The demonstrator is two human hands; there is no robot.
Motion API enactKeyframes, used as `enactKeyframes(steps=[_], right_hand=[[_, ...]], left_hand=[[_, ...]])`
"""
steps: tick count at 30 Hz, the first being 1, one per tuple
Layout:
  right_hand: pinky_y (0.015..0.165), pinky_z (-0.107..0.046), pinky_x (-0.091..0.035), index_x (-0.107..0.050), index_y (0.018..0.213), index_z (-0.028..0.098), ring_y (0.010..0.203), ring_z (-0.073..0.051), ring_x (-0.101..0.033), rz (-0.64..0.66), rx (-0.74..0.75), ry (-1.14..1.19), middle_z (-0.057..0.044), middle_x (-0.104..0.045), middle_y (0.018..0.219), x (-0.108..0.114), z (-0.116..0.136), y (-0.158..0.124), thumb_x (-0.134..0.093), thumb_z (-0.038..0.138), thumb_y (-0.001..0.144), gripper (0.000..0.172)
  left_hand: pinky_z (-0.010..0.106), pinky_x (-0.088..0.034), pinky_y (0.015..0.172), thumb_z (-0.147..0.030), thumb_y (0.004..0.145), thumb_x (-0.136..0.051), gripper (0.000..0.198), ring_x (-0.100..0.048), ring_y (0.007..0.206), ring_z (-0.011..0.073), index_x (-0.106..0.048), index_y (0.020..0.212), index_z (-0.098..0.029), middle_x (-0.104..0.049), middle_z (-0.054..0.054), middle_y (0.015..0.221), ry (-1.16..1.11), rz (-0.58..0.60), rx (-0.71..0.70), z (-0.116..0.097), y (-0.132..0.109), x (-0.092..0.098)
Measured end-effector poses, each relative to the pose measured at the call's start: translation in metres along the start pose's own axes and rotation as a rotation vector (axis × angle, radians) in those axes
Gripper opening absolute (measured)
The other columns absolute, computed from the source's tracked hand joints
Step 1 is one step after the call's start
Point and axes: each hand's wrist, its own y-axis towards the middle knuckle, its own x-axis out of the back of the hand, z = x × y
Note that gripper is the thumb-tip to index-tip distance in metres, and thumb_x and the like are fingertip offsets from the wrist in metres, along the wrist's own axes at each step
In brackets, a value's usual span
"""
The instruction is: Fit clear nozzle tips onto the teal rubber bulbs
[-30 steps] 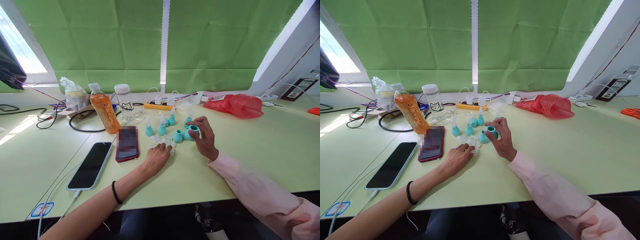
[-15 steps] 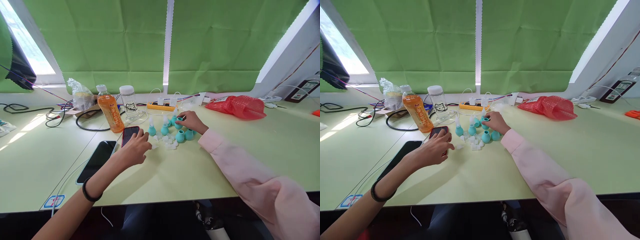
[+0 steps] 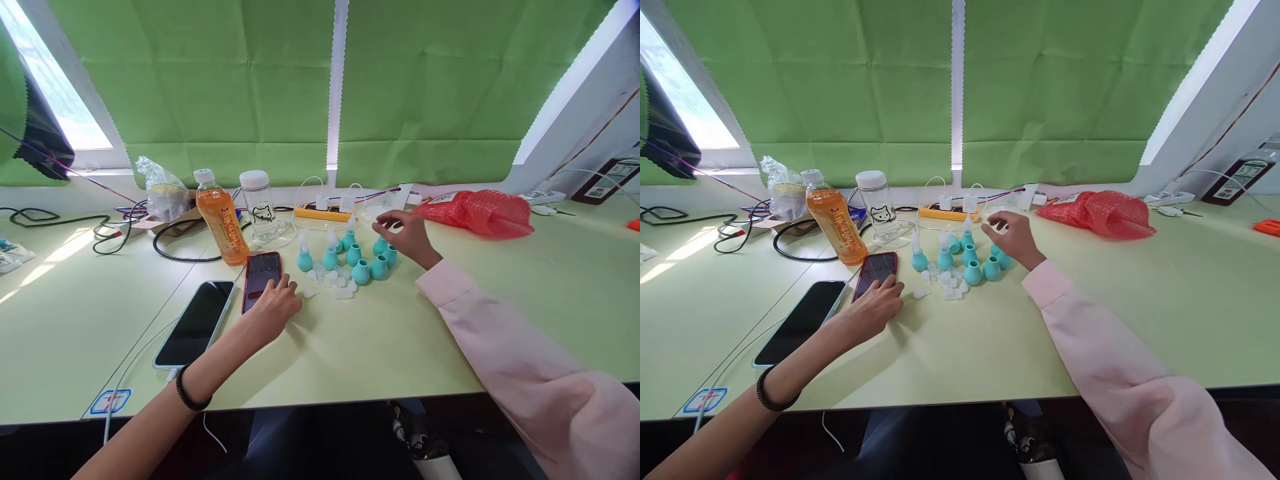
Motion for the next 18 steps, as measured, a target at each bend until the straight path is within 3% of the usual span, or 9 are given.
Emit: enactKeyframes(steps=[4, 7, 13, 18], right_hand=[[0.062, -0.029, -0.046, -0.056, 0.081, 0.016, 0.067, -0.015, -0.052, -0.307, -0.021, -0.086, -0.006, -0.058, 0.082, 0.021, -0.022, -0.004, -0.054, 0.03, 0.068, 0.02], [0.06, -0.029, -0.046, -0.052, 0.091, 0.017, 0.076, -0.016, -0.051, -0.401, -0.104, -0.059, -0.007, -0.053, 0.093, 0.023, -0.044, -0.011, -0.057, 0.032, 0.065, 0.03], [0.061, -0.032, -0.047, -0.046, 0.105, 0.017, 0.082, -0.019, -0.051, -0.157, -0.298, 0.173, -0.01, -0.052, 0.103, -0.001, -0.072, -0.022, -0.064, 0.041, 0.057, 0.057], [0.071, -0.036, -0.045, -0.053, 0.099, 0.016, 0.081, -0.019, -0.053, 0.074, -0.341, 0.197, -0.008, -0.057, 0.097, -0.023, -0.072, -0.027, -0.061, 0.043, 0.06, 0.048]], left_hand=[[0.029, -0.037, 0.057, 0.005, 0.065, -0.042, 0.022, -0.045, 0.08, 0.0218, -0.052, 0.061, -0.015, -0.051, 0.007, 0.072, -0.019, -0.099, -0.062, 0.0, 0.005, -0.001], [0.026, -0.039, 0.054, 0.0, 0.074, -0.037, 0.022, -0.047, 0.074, 0.0182, -0.052, 0.067, -0.015, -0.05, 0.005, 0.072, -0.088, -0.192, -0.085, -0.006, 0.019, -0.001], [0.024, -0.043, 0.055, -0.003, 0.078, -0.035, 0.023, -0.05, 0.081, 0.0182, -0.052, 0.088, -0.014, -0.053, 0.007, 0.086, -0.18, -0.325, 0.0, -0.025, 0.047, -0.022], [0.025, -0.045, 0.064, -0.01, 0.081, -0.033, 0.024, -0.052, 0.081, 0.016, -0.051, 0.096, -0.014, -0.056, 0.007, 0.089, -0.36, -0.515, 0.079, -0.032, 0.047, -0.036]])
